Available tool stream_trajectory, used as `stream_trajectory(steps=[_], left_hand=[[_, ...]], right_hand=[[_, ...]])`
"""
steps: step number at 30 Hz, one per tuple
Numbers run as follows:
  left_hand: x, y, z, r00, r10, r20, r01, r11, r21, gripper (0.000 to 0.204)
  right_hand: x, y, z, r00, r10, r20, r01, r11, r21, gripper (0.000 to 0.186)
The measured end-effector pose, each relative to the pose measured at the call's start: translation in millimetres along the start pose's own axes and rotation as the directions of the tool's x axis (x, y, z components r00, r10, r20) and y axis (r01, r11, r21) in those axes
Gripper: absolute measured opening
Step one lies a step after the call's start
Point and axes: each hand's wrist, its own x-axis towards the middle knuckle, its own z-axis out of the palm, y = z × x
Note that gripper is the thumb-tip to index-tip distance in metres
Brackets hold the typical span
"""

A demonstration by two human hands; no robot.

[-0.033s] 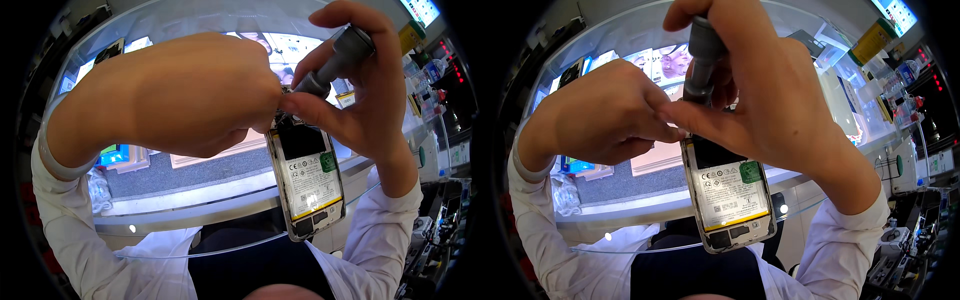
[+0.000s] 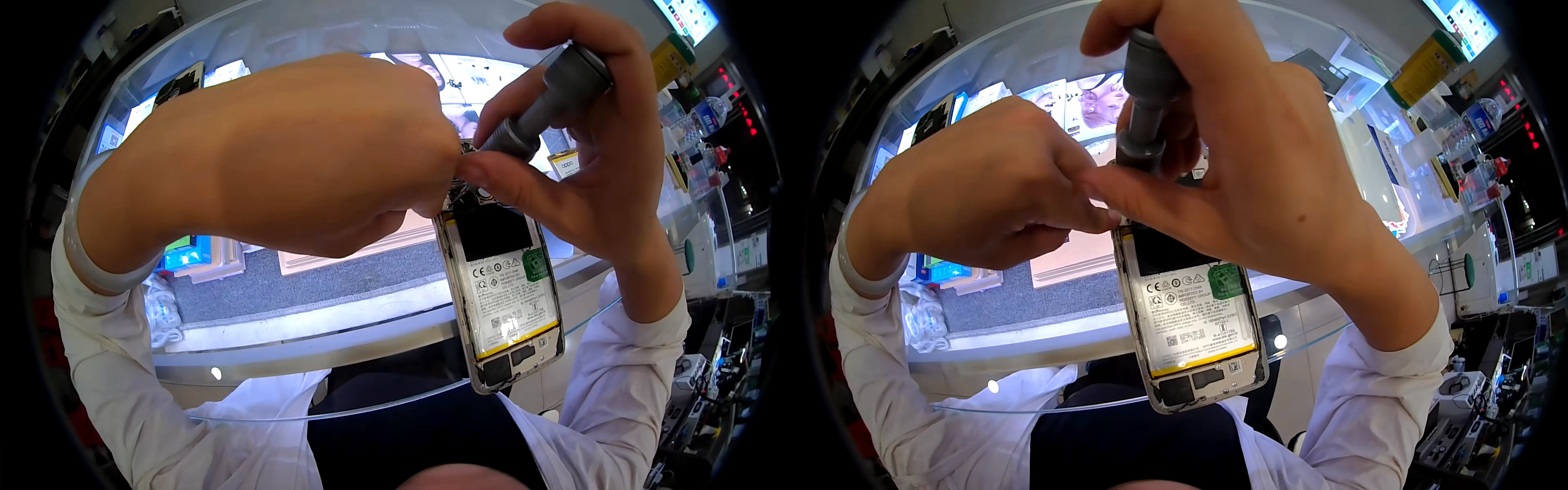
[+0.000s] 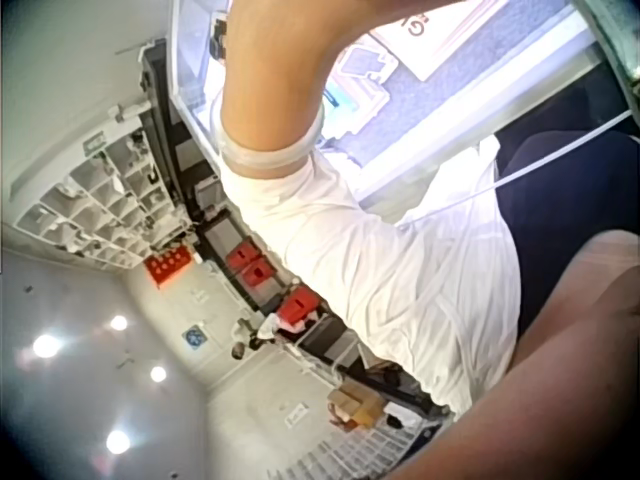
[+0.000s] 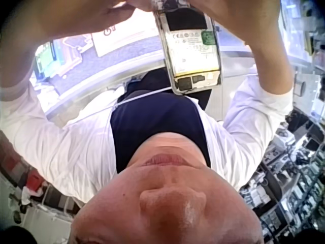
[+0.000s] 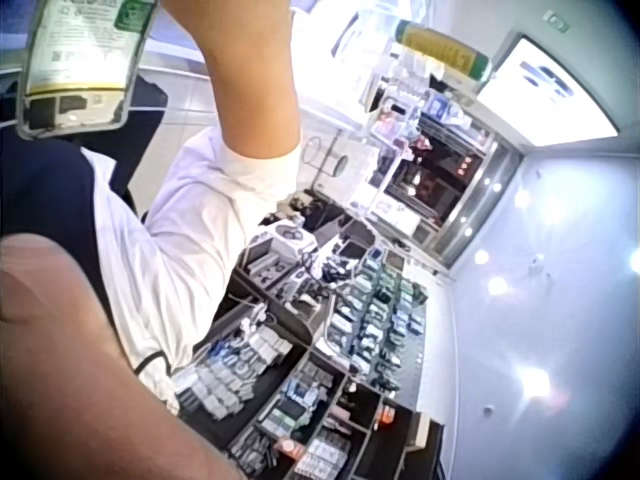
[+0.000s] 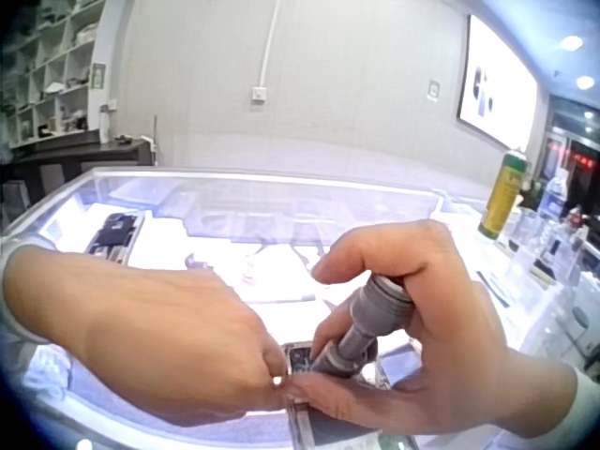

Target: The person uses a screwdriver to unscrew several small screws and remove internal components from a disassembled mobile phone on a glass display counter.

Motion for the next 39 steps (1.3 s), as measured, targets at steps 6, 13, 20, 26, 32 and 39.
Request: stream_trajectory(steps=[6,13,20,26,32,39], left_hand=[[3,5,-10,0.995,-0.041,0.093,0.040,0.999,0.008,0.033],[1,4,-7,0.996,-0.046,0.076,0.049,0.998,-0.035,0.035],[2,8,-12,0.988,-0.089,0.125,0.092,0.995,-0.022,0.032],[1,8,-9,0.988,-0.108,0.105,0.116,0.991,-0.066,0.029],[1,8,-9,0.988,-0.106,0.114,0.116,0.990,-0.080,0.027],[3,8,-11,0.983,-0.115,0.146,0.129,0.988,-0.088,0.025]], right_hand=[[5,6,-10,0.986,-0.119,0.113,0.114,0.992,0.049,0.066],[3,15,-12,0.975,-0.172,0.137,0.155,0.979,0.130,0.066],[7,22,-13,0.963,-0.226,0.145,0.203,0.967,0.155,0.067],[6,27,-17,0.956,-0.238,0.174,0.215,0.966,0.142,0.065],[8,22,-17,0.954,-0.236,0.185,0.206,0.964,0.165,0.065],[8,27,-19,0.948,-0.242,0.207,0.211,0.964,0.162,0.068]])
